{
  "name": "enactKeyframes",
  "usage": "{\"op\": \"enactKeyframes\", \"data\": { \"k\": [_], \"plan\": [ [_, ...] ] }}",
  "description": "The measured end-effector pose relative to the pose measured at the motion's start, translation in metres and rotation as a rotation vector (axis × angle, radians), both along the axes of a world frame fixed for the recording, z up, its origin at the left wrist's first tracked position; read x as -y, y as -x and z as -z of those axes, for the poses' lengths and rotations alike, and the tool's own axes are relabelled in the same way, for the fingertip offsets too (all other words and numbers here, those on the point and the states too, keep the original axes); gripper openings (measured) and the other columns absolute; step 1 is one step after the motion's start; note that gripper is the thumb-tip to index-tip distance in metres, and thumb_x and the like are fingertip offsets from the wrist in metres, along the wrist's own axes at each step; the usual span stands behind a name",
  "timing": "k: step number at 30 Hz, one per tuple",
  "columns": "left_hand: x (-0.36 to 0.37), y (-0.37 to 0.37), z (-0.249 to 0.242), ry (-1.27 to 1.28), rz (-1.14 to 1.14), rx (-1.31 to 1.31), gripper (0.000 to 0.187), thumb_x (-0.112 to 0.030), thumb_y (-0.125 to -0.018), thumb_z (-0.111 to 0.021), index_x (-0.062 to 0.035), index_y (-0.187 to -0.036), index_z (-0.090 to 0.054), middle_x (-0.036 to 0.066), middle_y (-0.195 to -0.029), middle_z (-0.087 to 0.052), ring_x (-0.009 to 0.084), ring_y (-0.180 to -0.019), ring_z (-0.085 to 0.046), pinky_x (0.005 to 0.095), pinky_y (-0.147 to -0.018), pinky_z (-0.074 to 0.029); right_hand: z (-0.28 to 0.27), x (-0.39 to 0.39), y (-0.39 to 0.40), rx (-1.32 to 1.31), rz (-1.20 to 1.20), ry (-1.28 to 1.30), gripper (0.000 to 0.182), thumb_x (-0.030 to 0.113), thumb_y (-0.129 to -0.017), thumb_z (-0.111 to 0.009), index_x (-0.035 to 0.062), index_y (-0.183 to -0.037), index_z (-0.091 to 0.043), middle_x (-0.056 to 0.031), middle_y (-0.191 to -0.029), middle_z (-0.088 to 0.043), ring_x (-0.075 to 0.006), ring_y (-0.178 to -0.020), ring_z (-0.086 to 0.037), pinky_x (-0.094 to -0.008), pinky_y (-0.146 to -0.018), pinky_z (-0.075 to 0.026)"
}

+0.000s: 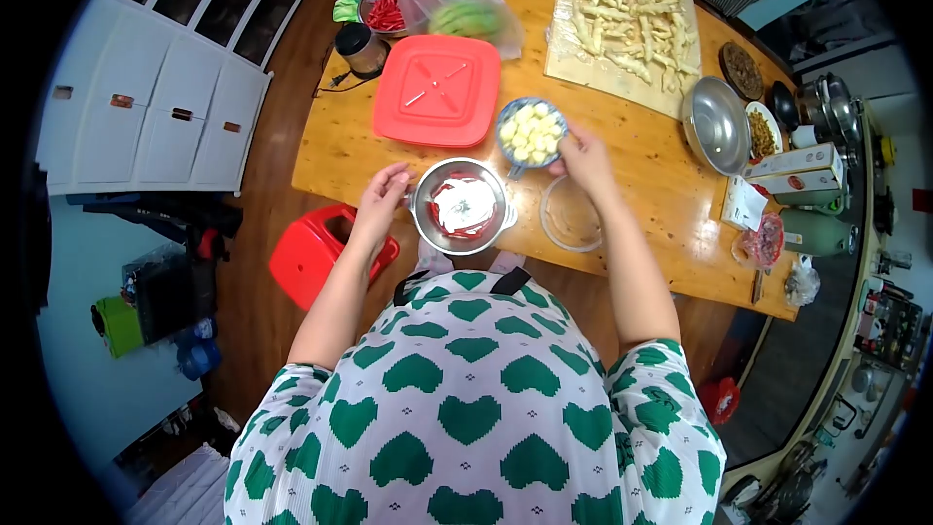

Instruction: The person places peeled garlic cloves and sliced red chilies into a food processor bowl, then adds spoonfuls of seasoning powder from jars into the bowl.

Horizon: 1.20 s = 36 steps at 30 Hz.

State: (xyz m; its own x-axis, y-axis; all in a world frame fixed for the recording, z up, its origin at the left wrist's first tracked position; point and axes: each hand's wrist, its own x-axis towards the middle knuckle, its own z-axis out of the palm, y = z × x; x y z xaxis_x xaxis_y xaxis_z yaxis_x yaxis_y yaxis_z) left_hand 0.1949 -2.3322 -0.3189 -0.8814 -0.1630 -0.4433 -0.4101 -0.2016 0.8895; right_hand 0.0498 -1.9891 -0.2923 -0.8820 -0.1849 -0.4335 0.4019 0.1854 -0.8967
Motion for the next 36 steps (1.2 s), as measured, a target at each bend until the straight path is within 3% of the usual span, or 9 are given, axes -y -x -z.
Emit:
{"op": "enactKeyframes", "data": {
  "k": [5,12,19,22,25,28,31,34,36],
  "plan": [
    [-0.004,0.014,-0.031,-0.196,0.279,0.088,0.058,-0.034,-0.111,-0.05,-0.0135,-0.161,-0.03,0.007,-0.139,-0.062,0.0128,-0.108,-0.064,0.0278,-0.092,-0.053,-0.026,0.047,-0.048,0.094,-0.152,0.099,0.047,0.016,-0.106,-0.052,0.008,-0.152,-0.052,-0.0035,-0.107,-0.074,-0.0079,-0.075,-0.071,-0.0212,-0.067,-0.061],
    [0.016,0.008,-0.042,-0.666,0.306,0.064,0.055,-0.031,-0.112,-0.049,-0.0164,-0.161,-0.03,0.009,-0.139,-0.058,0.0192,-0.116,-0.066,0.0307,-0.094,-0.056,-0.054,0.101,-0.072,0.105,-0.212,0.111,0.052,0.006,-0.098,-0.052,0.0044,-0.15,-0.054,-0.001,-0.089,-0.071,-0.0076,-0.068,-0.066,-0.023,-0.065,-0.059],
    [0.041,0.001,-0.037,-0.51,0.264,0.033,0.062,-0.012,-0.106,-0.056,-0.0132,-0.162,-0.028,0.013,-0.146,-0.053,0.0209,-0.125,-0.062,0.0359,-0.097,-0.058,-0.065,0.132,-0.077,0.059,-0.234,0.073,0.053,0.006,-0.098,-0.052,0.004,-0.15,-0.053,-0.0008,-0.087,-0.069,-0.0069,-0.068,-0.065,-0.0227,-0.065,-0.059],
    [0.049,-0.002,-0.039,-0.462,0.263,-0.015,0.061,-0.017,-0.106,-0.053,-0.0134,-0.161,-0.027,0.01,-0.147,-0.052,0.02,-0.127,-0.061,0.0378,-0.103,-0.055,-0.067,0.143,-0.078,0.064,-0.249,0.104,0.054,0.007,-0.098,-0.052,0.004,-0.152,-0.051,0.0001,-0.085,-0.068,-0.0067,-0.067,-0.066,-0.0222,-0.065,-0.059],
    [0.058,-0.003,-0.04,-0.452,0.251,-0.017,0.06,-0.015,-0.105,-0.054,-0.0128,-0.16,-0.029,0.011,-0.148,-0.051,0.0212,-0.129,-0.06,0.0392,-0.105,-0.055,-0.072,0.148,-0.075,0.101,-0.293,0.061,0.053,0.01,-0.099,-0.058,0.0049,-0.152,-0.051,-0.0041,-0.095,-0.069,-0.0117,-0.081,-0.07,-0.0271,-0.075,-0.06],
    [0.062,-0.002,-0.038,-0.463,0.207,-0.028,0.063,-0.01,-0.104,-0.059,-0.0118,-0.159,-0.03,0.014,-0.141,-0.057,0.0222,-0.123,-0.063,0.0402,-0.101,-0.057,-0.065,0.158,-0.081,-0.129,-0.186,0.106,0.054,0.015,-0.098,-0.066,0.0047,-0.15,-0.053,-0.0115,-0.116,-0.068,-0.0208,-0.102,-0.07,-0.0346,-0.088,-0.059],
    [0.062,-0.002,-0.038,-0.41,0.238,0.002,0.063,-0.01,-0.103,-0.06,-0.0126,-0.159,-0.03,0.013,-0.134,-0.062,0.0215,-0.119,-0.066,0.0401,-0.1,-0.057,-0.093,0.16,-0.089,-0.767,-0.335,-0.328,0.058,0.019,-0.092,-0.074,0.0119,-0.147,-0.056,-0.0153,-0.13,-0.062,-0.0306,-0.114,-0.066,-0.0399,-0.095,-0.056],
    [0.056,-0.003,-0.027,-0.38,0.268,0.028,0.063,-0.011,-0.103,-0.061,-0.0143,-0.158,-0.031,0.012,-0.129,-0.064,0.0204,-0.116,-0.067,0.039,-0.098,-0.058,-0.128,0.169,-0.098,-0.615,-0.608,-0.502,0.058,0.02,-0.087,-0.077,0.0202,-0.142,-0.06,-0.0146,-0.126,-0.061,-0.0353,-0.108,-0.068,-0.0415,-0.091,-0.057],
    [0.05,-0.002,-0.025,-0.411,0.266,0.075,0.063,-0.011,-0.103,-0.061,-0.0152,-0.158,-0.031,0.012,-0.128,-0.065,0.0198,-0.115,-0.067,0.0375,-0.097,-0.059,-0.122,0.176,-0.103,-0.628,-0.632,-0.611,0.05,0.021,-0.085,-0.077,0.024,-0.134,-0.065,-0.0142,-0.119,-0.061,-0.037,-0.101,-0.069,-0.0448,-0.086,-0.057]
  ]
}}
